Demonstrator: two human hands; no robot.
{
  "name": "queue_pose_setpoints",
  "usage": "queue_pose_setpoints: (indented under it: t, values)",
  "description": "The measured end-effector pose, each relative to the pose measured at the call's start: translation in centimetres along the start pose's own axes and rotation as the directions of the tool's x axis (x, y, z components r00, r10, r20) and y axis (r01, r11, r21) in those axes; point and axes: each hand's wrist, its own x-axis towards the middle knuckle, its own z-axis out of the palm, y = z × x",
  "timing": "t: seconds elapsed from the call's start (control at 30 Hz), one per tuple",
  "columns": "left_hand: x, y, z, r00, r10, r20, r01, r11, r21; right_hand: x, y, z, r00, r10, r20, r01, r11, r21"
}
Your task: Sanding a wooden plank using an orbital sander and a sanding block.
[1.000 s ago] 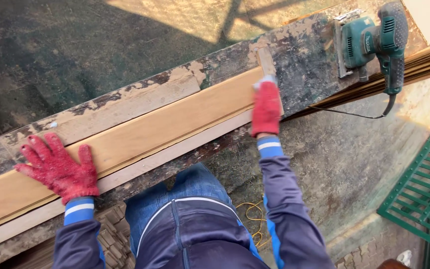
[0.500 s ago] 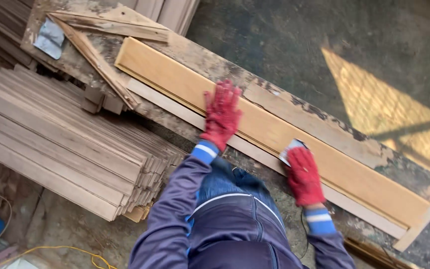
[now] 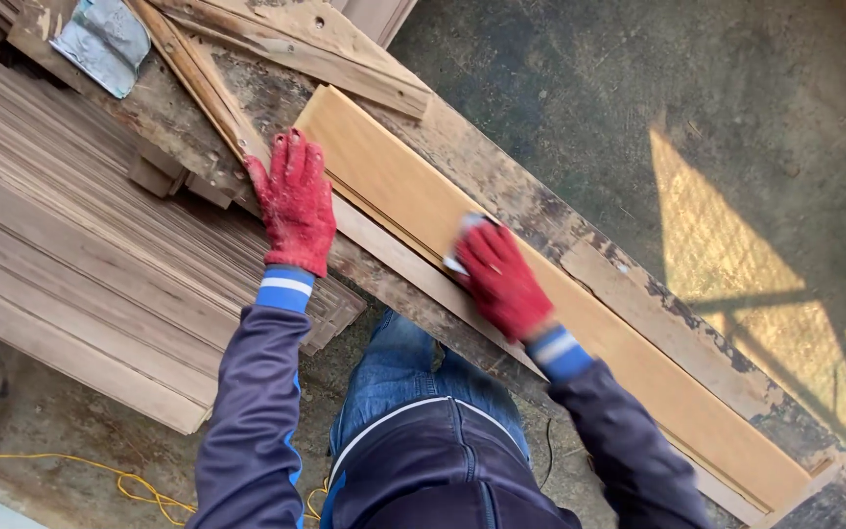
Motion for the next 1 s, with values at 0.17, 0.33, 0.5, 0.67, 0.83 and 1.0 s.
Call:
queue_pose_setpoints:
  t: [0.17,0.33,0.5,0.67,0.83,1.0]
  values:
    - [0.5,0.7,-2.4,0.977,0.056,-0.204,-0.076,0.993,-0.092,13.1,-1.6,7.5,0.99,-0.128,-0.058,0.132,0.989,0.064]
    - [0.6,0.8,-3.1,0.978,0.036,-0.207,-0.07,0.985,-0.157,4.8,-1.6,0.0,0.988,-0.042,0.147,0.036,0.998,0.048]
    - [0.9,0.8,-3.0,0.966,0.027,-0.258,-0.078,0.978,-0.191,-9.5,-1.2,-5.7,0.939,0.189,0.286,-0.162,0.98,-0.114]
    - [0.5,0.3,-2.5,0.979,0.038,-0.202,-0.076,0.981,-0.181,-0.7,-1.8,-0.7,0.961,0.209,0.181,-0.198,0.977,-0.077]
    - [0.6,1.5,-3.2,0.945,0.058,-0.322,-0.166,0.933,-0.319,10.1,-4.0,4.7,0.942,0.334,0.021,-0.328,0.908,0.261]
    - [-0.6,1.4,-4.1,0.946,0.224,-0.233,-0.28,0.928,-0.245,-5.7,-2.3,-0.9,0.919,0.391,0.057,-0.395,0.913,0.098]
